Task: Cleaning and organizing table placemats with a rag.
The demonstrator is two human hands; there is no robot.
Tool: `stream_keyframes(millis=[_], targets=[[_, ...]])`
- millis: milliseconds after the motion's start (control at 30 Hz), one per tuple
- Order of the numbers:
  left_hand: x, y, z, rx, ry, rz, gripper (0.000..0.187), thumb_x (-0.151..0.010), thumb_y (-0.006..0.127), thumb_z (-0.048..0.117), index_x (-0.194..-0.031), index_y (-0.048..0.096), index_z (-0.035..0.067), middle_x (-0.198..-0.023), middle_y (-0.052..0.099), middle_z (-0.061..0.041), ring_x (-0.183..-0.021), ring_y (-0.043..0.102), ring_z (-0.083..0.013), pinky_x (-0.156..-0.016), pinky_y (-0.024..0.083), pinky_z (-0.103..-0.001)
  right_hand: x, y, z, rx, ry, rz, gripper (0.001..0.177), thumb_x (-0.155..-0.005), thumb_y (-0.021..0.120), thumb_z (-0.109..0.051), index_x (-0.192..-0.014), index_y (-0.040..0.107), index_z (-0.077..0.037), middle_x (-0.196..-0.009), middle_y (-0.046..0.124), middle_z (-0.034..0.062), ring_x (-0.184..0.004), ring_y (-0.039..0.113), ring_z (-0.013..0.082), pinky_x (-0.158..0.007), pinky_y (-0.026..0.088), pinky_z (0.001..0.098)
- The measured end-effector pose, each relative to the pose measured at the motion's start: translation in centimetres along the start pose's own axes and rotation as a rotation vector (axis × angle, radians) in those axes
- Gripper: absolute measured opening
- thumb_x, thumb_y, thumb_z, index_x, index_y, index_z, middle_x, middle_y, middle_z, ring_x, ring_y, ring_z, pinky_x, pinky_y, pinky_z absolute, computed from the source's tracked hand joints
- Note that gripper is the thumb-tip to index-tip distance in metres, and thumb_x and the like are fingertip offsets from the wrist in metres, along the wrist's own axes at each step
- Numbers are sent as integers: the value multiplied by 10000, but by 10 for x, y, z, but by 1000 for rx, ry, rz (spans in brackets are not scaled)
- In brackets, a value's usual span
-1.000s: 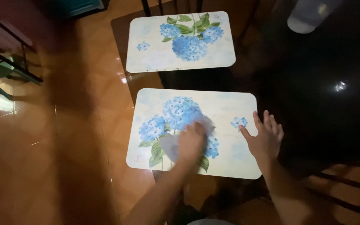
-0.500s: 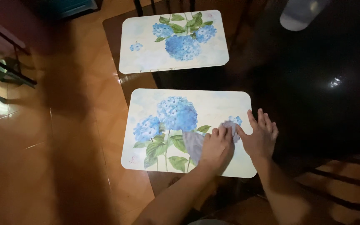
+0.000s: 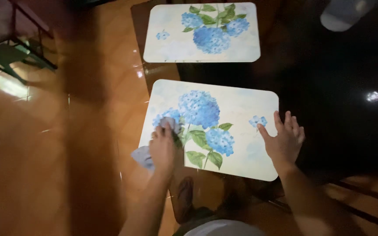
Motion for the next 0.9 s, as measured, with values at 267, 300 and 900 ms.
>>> stream_keyframes(millis=[267,300,900], targets=[[70,-2,163,195,302,-133,417,-854,596,80,-1261,603,-9,-1204,609,-225,-1006,620,-379,-767,510,-515,2,1,1,-101,11,-7,800,-989,543,-675,-1627,436,-204,-1711,324,136,-1572,257,310,-1276,155,516],[81,-15,188,162,441,-104,470,-835,609,97,-1288,586,-30,-1250,588,-233,-1023,614,-365,-781,515,-505,1,3,2,-95,24,-14,806,-982,550,-676,-1628,438,-206,-1704,322,138,-1567,254,308,-1266,150,520],[102,-2,32,-161,44,-146,470,-811,649,96,-1279,604,83,-1277,590,-170,-1104,600,-330,-861,520,-466,3,14,8,-126,30,-14,817,-987,527,-705,-1639,410,-227,-1721,265,107,-1570,212,298,-1259,120,526]])
Point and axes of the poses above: each hand's wrist, its own x-axis away from the middle knuckle, its own y-axis out of the palm, z = x × y, the point moved 7 cm from there along -x, towards the middle knuckle
